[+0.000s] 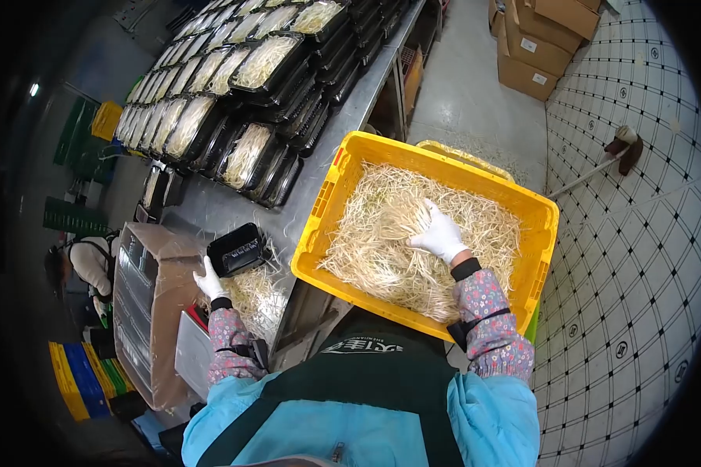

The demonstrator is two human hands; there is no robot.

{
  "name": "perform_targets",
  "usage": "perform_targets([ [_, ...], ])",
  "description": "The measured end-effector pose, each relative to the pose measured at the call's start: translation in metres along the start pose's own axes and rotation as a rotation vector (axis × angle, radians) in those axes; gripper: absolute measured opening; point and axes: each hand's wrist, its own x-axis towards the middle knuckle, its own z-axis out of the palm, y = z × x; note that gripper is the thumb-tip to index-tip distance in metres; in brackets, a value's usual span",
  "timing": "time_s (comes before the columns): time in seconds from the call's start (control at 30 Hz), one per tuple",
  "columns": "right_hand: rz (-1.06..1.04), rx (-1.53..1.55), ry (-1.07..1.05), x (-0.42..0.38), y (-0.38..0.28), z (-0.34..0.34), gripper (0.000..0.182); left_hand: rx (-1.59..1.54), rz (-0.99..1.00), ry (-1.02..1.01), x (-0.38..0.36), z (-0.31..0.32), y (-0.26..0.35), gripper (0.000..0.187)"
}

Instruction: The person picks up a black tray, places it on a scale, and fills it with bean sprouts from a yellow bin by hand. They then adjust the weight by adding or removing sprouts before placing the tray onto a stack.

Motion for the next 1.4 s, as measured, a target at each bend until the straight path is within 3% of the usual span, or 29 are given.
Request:
perform_targets([
  [0.07, 0.114, -0.330, -0.208, 0.009, 0.002, -0.005, 0.110, -0.397, -0.053, -0.271, 0.010, 0.023, -0.025, 0.076],
  [0.1, 0.044, -0.430, -0.224, 0.006, -0.009, -0.013, 0.113, -0.434, -0.208, -0.283, 0.006, 0.026, -0.026, 0.059],
  [0.13, 0.026, -0.443, -0.226, 0.007, -0.013, -0.020, 0.113, -0.444, -0.221, -0.269, 0.007, 0.032, -0.031, 0.059],
  [0.2, 0.103, -0.255, -0.209, 0.005, -0.016, -0.026, 0.115, -0.487, -0.186, -0.165, 0.010, 0.041, -0.048, 0.039],
  [0.27, -0.035, -0.138, -0.113, 0.006, -0.001, -0.015, 0.116, -0.561, -0.185, 0.029, -0.006, 0.036, -0.021, 0.024],
  [0.33, 0.073, -0.513, -0.294, 0.010, -0.032, -0.026, 0.115, -0.723, -0.179, 0.033, -0.009, 0.028, -0.003, 0.022],
  [0.37, 0.039, -0.551, -0.303, 0.009, -0.044, -0.032, 0.113, -0.738, -0.186, 0.050, -0.012, 0.026, 0.007, 0.022],
  [0.43, 0.001, -0.549, -0.274, 0.008, -0.074, -0.040, 0.111, -0.899, -0.101, 0.044, -0.028, 0.008, 0.033, 0.022],
  [0.53, -0.145, -0.560, -0.225, 0.010, -0.122, -0.030, 0.105, -0.655, 0.183, 0.086, -0.053, -0.026, 0.090, 0.027],
  [0.6, -0.310, -0.564, -0.196, 0.013, -0.160, -0.012, 0.095, -0.705, 0.315, 0.059, -0.077, -0.051, 0.135, 0.032],
  [0.63, -0.400, -0.567, -0.197, 0.010, -0.189, -0.003, 0.076, -0.676, 0.451, 0.105, -0.089, -0.061, 0.152, 0.033],
  [0.73, -0.609, -0.650, -0.201, -0.001, -0.267, 0.050, 0.061, -0.440, 0.761, 0.098, -0.108, -0.100, 0.167, 0.043],
  [0.77, -0.745, -0.604, -0.163, -0.012, -0.295, 0.068, 0.044, -0.353, 0.835, 0.095, -0.111, -0.113, 0.164, 0.046],
  [0.8, -0.784, -0.601, -0.175, -0.021, -0.318, 0.095, 0.044, -0.263, 0.902, 0.087, -0.112, -0.126, 0.155, 0.050],
  [0.87, -0.954, -0.541, -0.158, -0.036, -0.362, 0.151, 0.036, -0.123, 0.840, 0.005, -0.111, -0.150, 0.127, 0.052],
  [0.9, -1.003, -0.586, -0.150, -0.049, -0.385, 0.175, 0.031, -0.131, 0.790, -0.064, -0.104, -0.163, 0.107, 0.051],
  [0.93, -1.072, -0.492, -0.145, -0.062, -0.408, 0.196, 0.037, -0.237, 0.744, 0.016, -0.091, -0.169, 0.083, 0.049],
  [1.0, -1.210, -0.336, -0.210, -0.098, -0.451, 0.228, 0.046, -0.433, 0.527, 0.008, -0.065, -0.191, 0.025, 0.045],
  [1.07, -1.189, -0.372, -0.425, -0.137, -0.495, 0.257, 0.054, -0.582, 0.282, 0.011, -0.049, -0.220, -0.024, 0.038],
  [1.13, -1.417, -0.216, -0.346, -0.158, -0.512, 0.311, 0.051, -0.834, 0.093, -0.014, -0.038, -0.236, -0.074, 0.039],
  [1.17, -1.435, -0.199, -0.369, -0.165, -0.520, 0.335, 0.051, -0.739, 0.115, -0.008, -0.035, -0.241, -0.098, 0.042],
  [1.2, -1.515, -0.254, -0.402, -0.173, -0.526, 0.356, 0.056, -0.758, 0.016, -0.038, -0.037, -0.267, -0.102, 0.048],
  [1.27, -1.609, -0.308, -0.445, -0.188, -0.537, 0.389, 0.061, -0.418, 0.005, -0.156, -0.028, -0.276, -0.165, 0.059],
  [1.3, -1.640, -0.430, -0.503, -0.194, -0.540, 0.402, 0.057, -0.452, -0.018, -0.276, -0.020, -0.286, -0.186, 0.069],
  [1.33, -1.665, -0.556, -0.559, -0.198, -0.540, 0.417, 0.054, -0.222, -0.055, -0.259, -0.018, -0.313, -0.173, 0.074],
  [1.4, -1.733, -0.506, -0.549, -0.207, -0.533, 0.445, 0.051, 0.071, 0.319, 0.049, 0.001, -0.326, -0.191, 0.077],
])
